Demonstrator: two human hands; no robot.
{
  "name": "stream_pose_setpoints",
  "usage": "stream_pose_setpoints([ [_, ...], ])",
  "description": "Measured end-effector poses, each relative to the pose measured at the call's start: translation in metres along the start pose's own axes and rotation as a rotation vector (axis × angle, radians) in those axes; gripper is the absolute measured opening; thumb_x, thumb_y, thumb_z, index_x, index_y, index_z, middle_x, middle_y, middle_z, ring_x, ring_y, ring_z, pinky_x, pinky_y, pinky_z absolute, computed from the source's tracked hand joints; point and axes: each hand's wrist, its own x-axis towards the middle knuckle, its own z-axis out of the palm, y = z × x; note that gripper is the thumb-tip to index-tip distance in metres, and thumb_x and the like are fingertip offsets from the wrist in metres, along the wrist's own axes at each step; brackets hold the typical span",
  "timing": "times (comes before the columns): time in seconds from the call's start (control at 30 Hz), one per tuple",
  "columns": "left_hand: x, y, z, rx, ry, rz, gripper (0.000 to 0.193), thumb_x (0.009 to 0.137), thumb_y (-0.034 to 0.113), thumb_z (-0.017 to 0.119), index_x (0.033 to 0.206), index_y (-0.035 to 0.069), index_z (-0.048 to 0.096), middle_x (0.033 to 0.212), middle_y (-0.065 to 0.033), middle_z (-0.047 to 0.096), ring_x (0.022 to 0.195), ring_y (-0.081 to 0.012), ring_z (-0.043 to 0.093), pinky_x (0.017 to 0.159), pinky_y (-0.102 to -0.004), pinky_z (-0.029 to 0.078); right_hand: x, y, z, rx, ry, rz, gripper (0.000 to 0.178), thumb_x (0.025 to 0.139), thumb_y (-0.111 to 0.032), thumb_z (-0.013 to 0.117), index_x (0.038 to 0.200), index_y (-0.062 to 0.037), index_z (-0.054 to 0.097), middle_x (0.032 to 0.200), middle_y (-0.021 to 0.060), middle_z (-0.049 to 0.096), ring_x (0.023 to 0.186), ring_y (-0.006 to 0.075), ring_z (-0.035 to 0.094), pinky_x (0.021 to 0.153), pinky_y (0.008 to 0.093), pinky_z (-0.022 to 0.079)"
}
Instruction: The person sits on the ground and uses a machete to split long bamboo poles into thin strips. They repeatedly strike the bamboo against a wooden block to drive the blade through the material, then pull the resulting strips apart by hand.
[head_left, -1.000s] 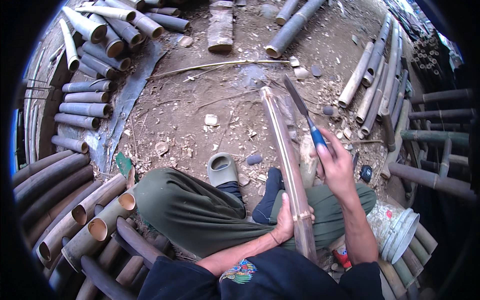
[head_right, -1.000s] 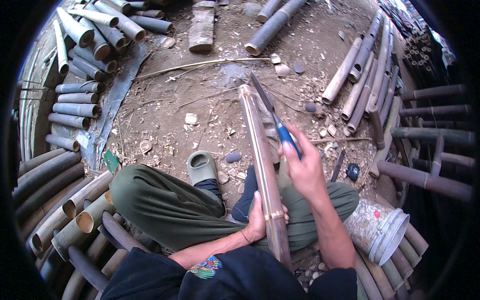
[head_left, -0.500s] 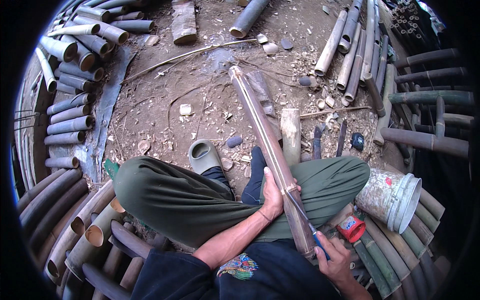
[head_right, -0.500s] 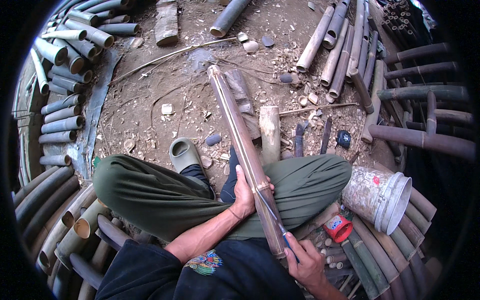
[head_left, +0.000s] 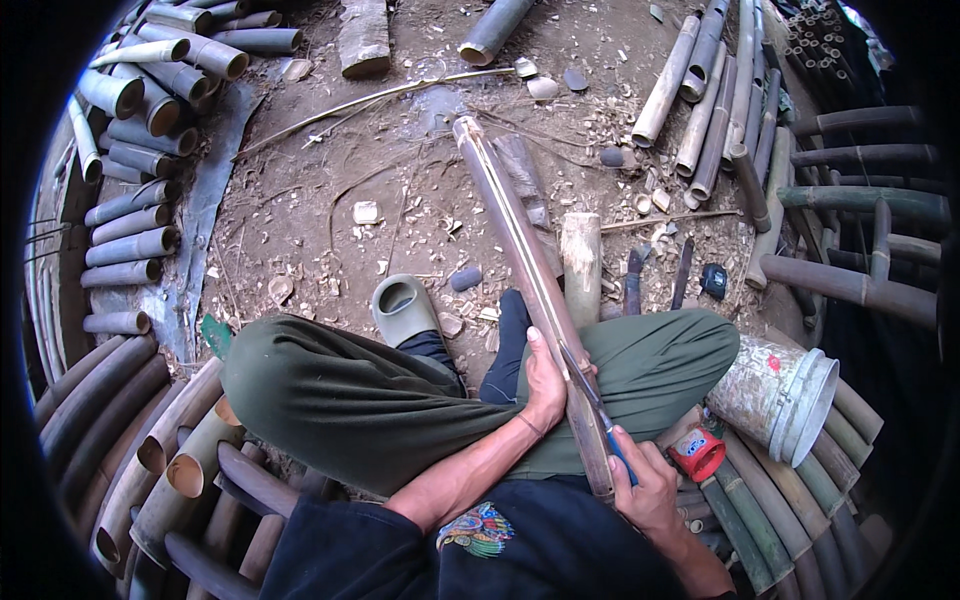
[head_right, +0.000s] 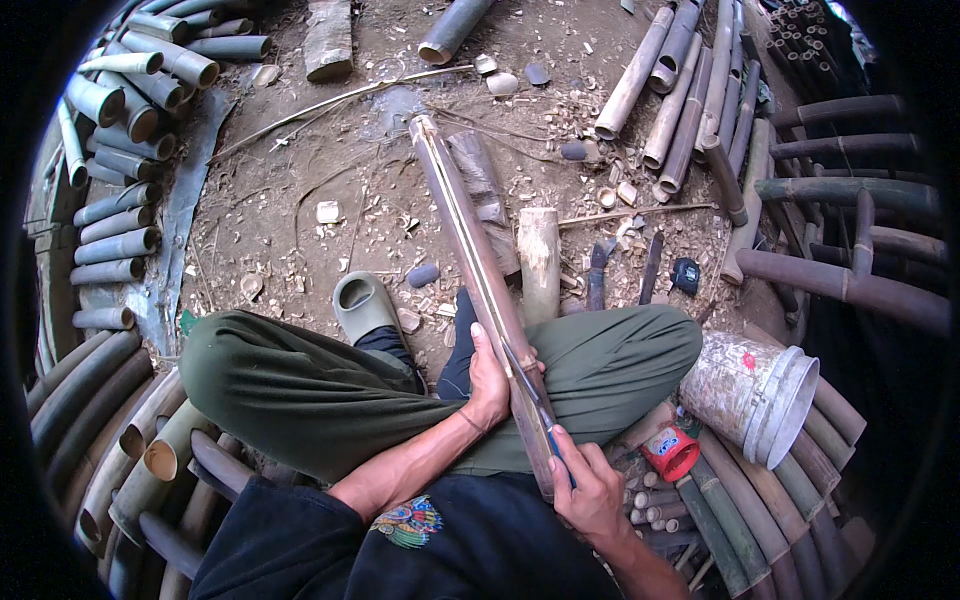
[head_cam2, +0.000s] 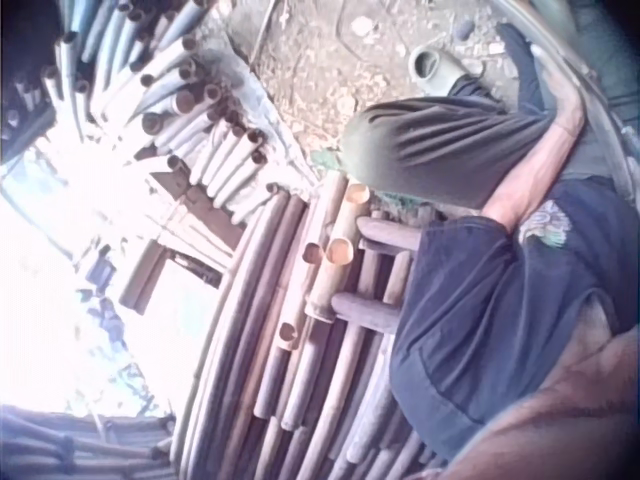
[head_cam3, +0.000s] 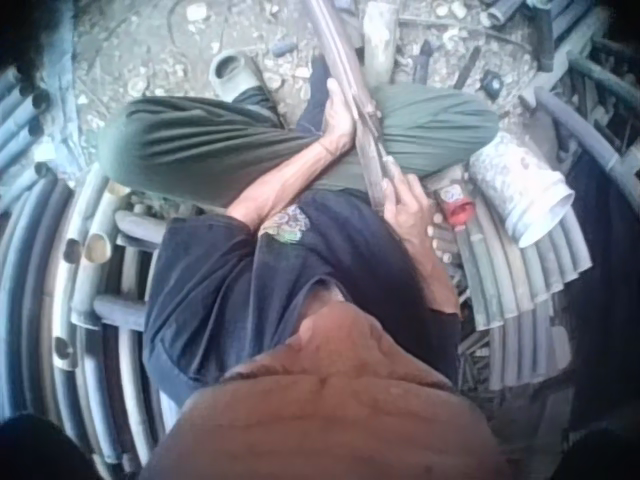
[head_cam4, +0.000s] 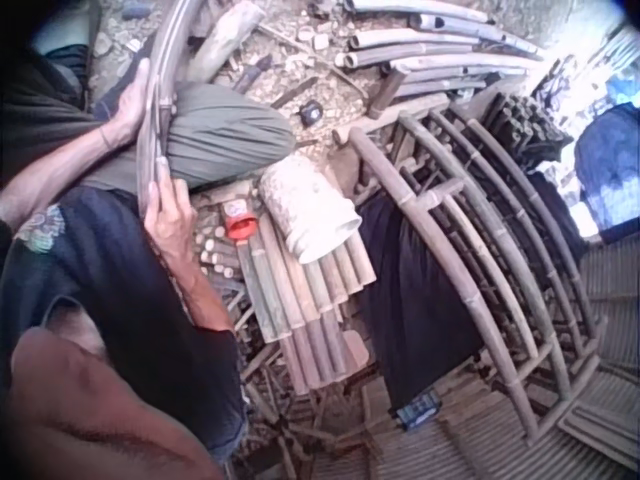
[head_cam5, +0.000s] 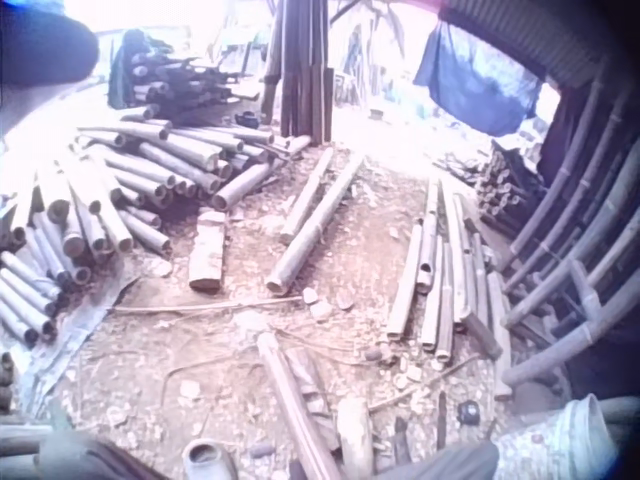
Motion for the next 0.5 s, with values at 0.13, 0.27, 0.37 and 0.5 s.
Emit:
stream_pose_setpoints([
  [0.13,-0.001,0.001,0.000,-0.060,-0.011,-0.027,0.084,0.092,0.076,0.019,0.100,0.000,0.056,0.077,-0.0143,0.064,0.064,-0.0276,0.066,0.058,-0.0397,0.056,0.032,0.000,0.014,0.037,0.050,-0.030,0.041,0.087,-0.009,0.066,0.127,-0.0059,0.062,0.082,0.0139,0.060,0.067,0.0314,0.063,0.061,0.0401,0.051],
  [0.27,0.020,-0.013,-0.006,0.057,0.102,0.136,0.083,0.093,0.074,0.018,0.099,0.000,0.056,0.077,-0.0148,0.064,0.065,-0.0277,0.066,0.062,-0.0409,0.057,0.063,-0.011,0.007,0.066,0.023,-0.014,0.039,0.087,-0.005,0.065,0.126,-0.0018,0.062,0.085,0.0178,0.063,0.071,0.0322,0.063,0.067,0.0390,0.051],
  [0.37,0.009,-0.002,-0.007,-0.049,-0.026,0.026,0.083,0.095,0.072,0.017,0.101,-0.001,0.057,0.077,-0.0155,0.065,0.065,-0.0277,0.066,0.061,-0.0405,0.057,0.054,-0.024,0.005,-0.036,-0.049,0.010,0.039,0.087,-0.005,0.065,0.126,-0.0009,0.062,0.085,0.0179,0.063,0.071,0.0318,0.064,0.067,0.0393,0.051],
  [0.5,0.003,0.000,-0.003,-0.014,-0.025,0.010,0.085,0.094,0.073,0.017,0.105,-0.001,0.055,0.076,-0.0162,0.064,0.062,-0.0282,0.066,0.058,-0.0402,0.057,0.027,-0.013,0.000,-0.037,-0.011,0.025,0.042,0.087,-0.012,0.065,0.129,-0.0108,0.061,0.081,0.0122,0.059,0.069,0.0329,0.063,0.061,0.0425,0.052],
])
